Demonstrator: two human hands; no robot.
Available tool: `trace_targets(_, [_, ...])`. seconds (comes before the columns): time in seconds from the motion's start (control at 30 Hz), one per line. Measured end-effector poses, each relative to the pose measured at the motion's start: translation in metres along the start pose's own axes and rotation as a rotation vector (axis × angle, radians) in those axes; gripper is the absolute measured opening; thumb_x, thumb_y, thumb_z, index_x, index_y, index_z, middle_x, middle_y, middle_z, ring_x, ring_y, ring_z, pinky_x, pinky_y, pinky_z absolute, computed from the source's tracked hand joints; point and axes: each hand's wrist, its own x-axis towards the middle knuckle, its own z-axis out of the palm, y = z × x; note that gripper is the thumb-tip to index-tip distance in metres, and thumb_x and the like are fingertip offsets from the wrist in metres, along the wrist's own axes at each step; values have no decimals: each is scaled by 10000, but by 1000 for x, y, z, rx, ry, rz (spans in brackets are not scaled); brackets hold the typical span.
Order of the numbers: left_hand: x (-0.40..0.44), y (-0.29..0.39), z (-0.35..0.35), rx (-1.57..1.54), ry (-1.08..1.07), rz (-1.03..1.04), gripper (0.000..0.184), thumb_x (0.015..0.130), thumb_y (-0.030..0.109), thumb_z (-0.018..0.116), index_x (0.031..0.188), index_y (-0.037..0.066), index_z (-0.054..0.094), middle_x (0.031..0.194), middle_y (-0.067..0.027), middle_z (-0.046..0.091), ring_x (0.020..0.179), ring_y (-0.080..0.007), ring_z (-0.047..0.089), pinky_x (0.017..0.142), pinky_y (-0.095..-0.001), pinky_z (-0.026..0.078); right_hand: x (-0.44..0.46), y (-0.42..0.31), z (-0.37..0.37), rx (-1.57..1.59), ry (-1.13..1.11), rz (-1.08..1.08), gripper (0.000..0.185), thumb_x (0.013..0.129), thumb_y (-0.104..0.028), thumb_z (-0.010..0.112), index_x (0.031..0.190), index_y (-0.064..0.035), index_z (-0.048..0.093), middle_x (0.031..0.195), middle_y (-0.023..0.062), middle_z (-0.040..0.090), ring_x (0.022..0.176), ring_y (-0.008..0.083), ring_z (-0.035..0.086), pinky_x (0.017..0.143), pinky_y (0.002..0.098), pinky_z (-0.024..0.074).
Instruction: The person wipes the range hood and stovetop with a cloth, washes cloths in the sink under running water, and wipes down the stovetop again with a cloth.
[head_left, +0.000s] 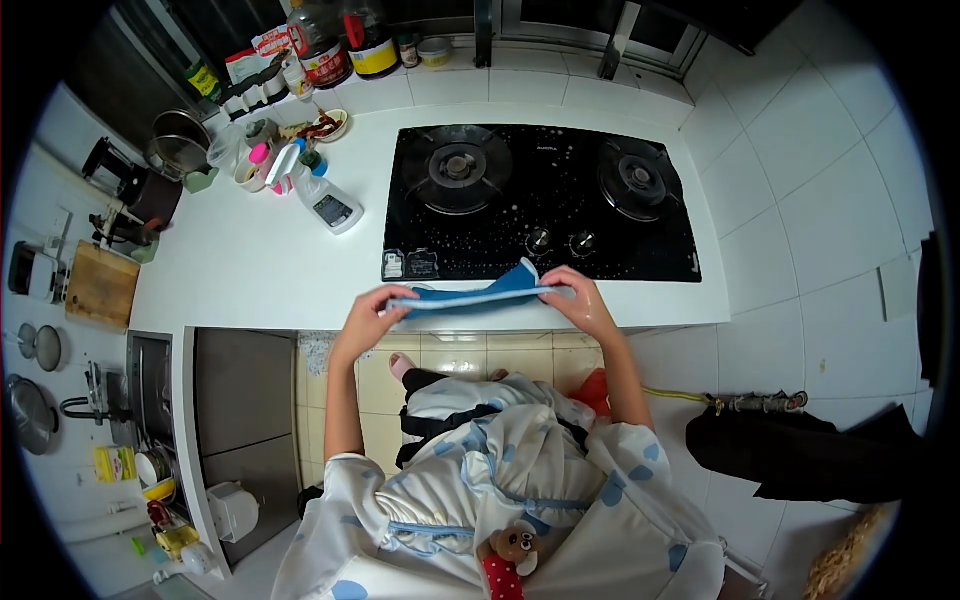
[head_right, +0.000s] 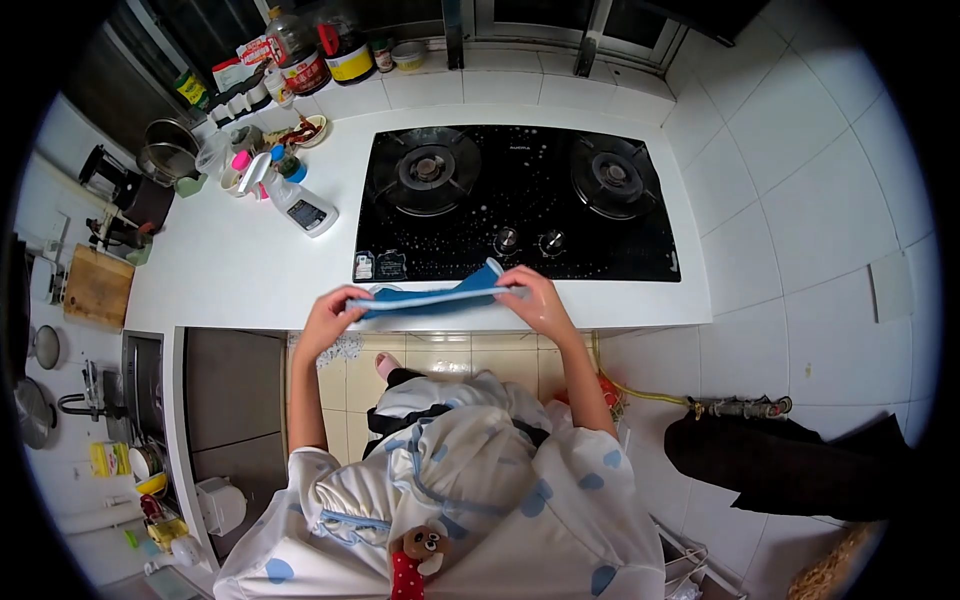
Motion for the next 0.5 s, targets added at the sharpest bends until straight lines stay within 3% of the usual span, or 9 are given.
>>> trace_targets(0.03, [-6, -7, 3, -2, 0, -3, 195, 763, -7, 589, 950, 36, 619, 882, -12, 604, 720, -64, 503, 658, -197, 414, -8, 6, 2, 0, -2, 3, 141, 742, -75, 635, 864, -9, 606, 856, 52, 576, 792, 143, 543, 714, 246, 430])
trace_targets(0.1, [-11, -30, 6, 32, -70, -96, 198, 757, 2, 607, 951, 38, 624, 879, -12, 617, 720, -61, 506, 659, -200, 415, -17, 14, 5, -39, -103, 244, 169, 757, -93, 626, 905, -11, 618, 858, 55, 597, 794, 130, 546, 713, 246, 432])
trace_targets(0.2, [-7, -54, 9, 8, 10, -123, 190, 760, 2, 606, 946, 37, 623, 865, -8, 619, 730, -60, 508, 661, -199, 412, -14, 19, 7, -35, -187, 325, 189, 768, -113, 624, 931, -16, 623, 854, 51, 608, 789, 115, 541, 705, 247, 434])
trace_targets(0.27, [6, -69, 13, 60, 67, -77, 203, 767, -1, 594, 965, 42, 615, 879, -34, 633, 757, -82, 545, 667, -212, 423, -4, 31, 15, -30, -144, 337, 169, 755, -89, 618, 908, -18, 622, 859, 69, 612, 804, 155, 560, 732, 261, 437])
trace_targets(0.33, [21, -79, 21, 127, 306, 12, 235, 767, -12, 572, 991, 51, 605, 901, -81, 637, 796, -162, 584, 701, -260, 446, 10, 54, 30, -68, 181, 94, 169, 733, -59, 603, 898, -28, 619, 870, 87, 606, 846, 220, 562, 791, 296, 425])
trace_targets(0.37, [27, -90, 23, 322, 309, 55, 343, 734, 6, 593, 1072, 51, 557, 1001, -148, 585, 901, -285, 549, 784, -351, 442, 15, 65, 37, -239, 267, 125, 279, 702, -57, 610, 980, -45, 585, 970, 121, 563, 932, 299, 510, 844, 354, 401])
trace_targets(0.4, [29, -94, 27, 324, 308, 57, 343, 734, 6, 593, 1072, 51, 557, 1001, -148, 585, 901, -285, 549, 784, -351, 442, 17, 68, 46, -238, 270, 124, 279, 702, -57, 610, 980, -45, 585, 970, 121, 563, 932, 299, 510, 844, 354, 401])
trace_targets(0.47, [28, -101, 43, 737, 403, -4, 454, 683, 38, 638, 1116, 34, 500, 1058, -180, 508, 951, -365, 471, 840, -414, 405, 19, 71, 65, -644, 414, 155, 433, 675, -85, 647, 1084, -37, 512, 1055, 147, 495, 967, 327, 459, 836, 396, 395])
trace_targets(0.5, [27, -110, 47, 705, 395, -27, 502, 643, 49, 669, 1104, 20, 472, 1055, -190, 464, 957, -383, 440, 843, -435, 387, 17, 79, 71, -697, 375, 219, 552, 653, -104, 681, 1135, -16, 428, 1083, 186, 451, 986, 349, 436, 817, 418, 402])
